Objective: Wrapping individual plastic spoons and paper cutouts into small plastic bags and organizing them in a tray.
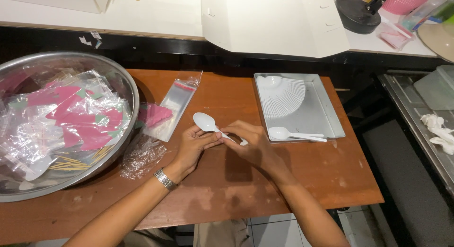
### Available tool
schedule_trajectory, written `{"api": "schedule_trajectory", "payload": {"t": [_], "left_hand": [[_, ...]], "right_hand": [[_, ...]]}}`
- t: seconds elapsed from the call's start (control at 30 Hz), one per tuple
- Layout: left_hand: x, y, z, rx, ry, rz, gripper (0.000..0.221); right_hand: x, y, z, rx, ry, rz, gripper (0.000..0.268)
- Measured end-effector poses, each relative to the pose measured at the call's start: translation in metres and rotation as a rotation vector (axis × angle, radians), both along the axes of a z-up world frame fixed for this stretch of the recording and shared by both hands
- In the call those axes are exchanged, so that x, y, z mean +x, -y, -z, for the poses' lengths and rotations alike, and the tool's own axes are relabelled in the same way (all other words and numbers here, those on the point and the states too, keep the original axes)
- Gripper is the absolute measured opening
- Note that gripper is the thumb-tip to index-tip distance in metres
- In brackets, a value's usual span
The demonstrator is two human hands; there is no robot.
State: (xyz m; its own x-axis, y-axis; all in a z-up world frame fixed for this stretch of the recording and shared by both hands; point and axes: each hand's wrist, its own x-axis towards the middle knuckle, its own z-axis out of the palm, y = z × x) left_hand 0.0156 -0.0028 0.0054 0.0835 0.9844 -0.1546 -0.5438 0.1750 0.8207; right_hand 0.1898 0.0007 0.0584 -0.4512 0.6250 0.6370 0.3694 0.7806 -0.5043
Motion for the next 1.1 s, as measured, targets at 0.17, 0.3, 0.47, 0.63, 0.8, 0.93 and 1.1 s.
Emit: {"api": "schedule_trajectory", "payload": {"t": [0.17, 0.3, 0.47, 0.63, 0.8, 0.93, 1.1], "left_hand": [[0.0, 0.0, 0.003, 0.031, -0.028, 0.071, 0.044], [-0.002, 0.001, 0.014, 0.11, -0.26, 0.173, 0.063], [0.003, -0.002, 0.025, 0.167, -0.387, 0.19, 0.046], [0.003, 0.0, 0.019, 0.162, -0.379, 0.181, 0.041], [0.004, -0.001, 0.023, 0.164, -0.365, 0.165, 0.038], [0.003, 0.0, 0.016, 0.149, -0.372, 0.173, 0.038], [0.002, 0.0, 0.016, 0.144, -0.375, 0.182, 0.037]], "right_hand": [[0.012, -0.003, -0.012, -0.048, -0.007, 0.019, 0.011], [0.051, -0.003, -0.031, -0.015, 0.079, 0.189, 0.008], [0.118, 0.016, -0.064, -0.083, 0.276, 0.433, 0.011], [0.156, 0.019, -0.072, -0.23, 0.652, 0.655, 0.01], [0.152, 0.013, -0.066, -0.296, 0.809, 0.664, 0.014], [0.146, 0.007, -0.067, -0.344, 0.851, 0.653, 0.013], [0.151, -0.004, -0.061, -0.401, 0.94, 0.626, 0.016]]}}
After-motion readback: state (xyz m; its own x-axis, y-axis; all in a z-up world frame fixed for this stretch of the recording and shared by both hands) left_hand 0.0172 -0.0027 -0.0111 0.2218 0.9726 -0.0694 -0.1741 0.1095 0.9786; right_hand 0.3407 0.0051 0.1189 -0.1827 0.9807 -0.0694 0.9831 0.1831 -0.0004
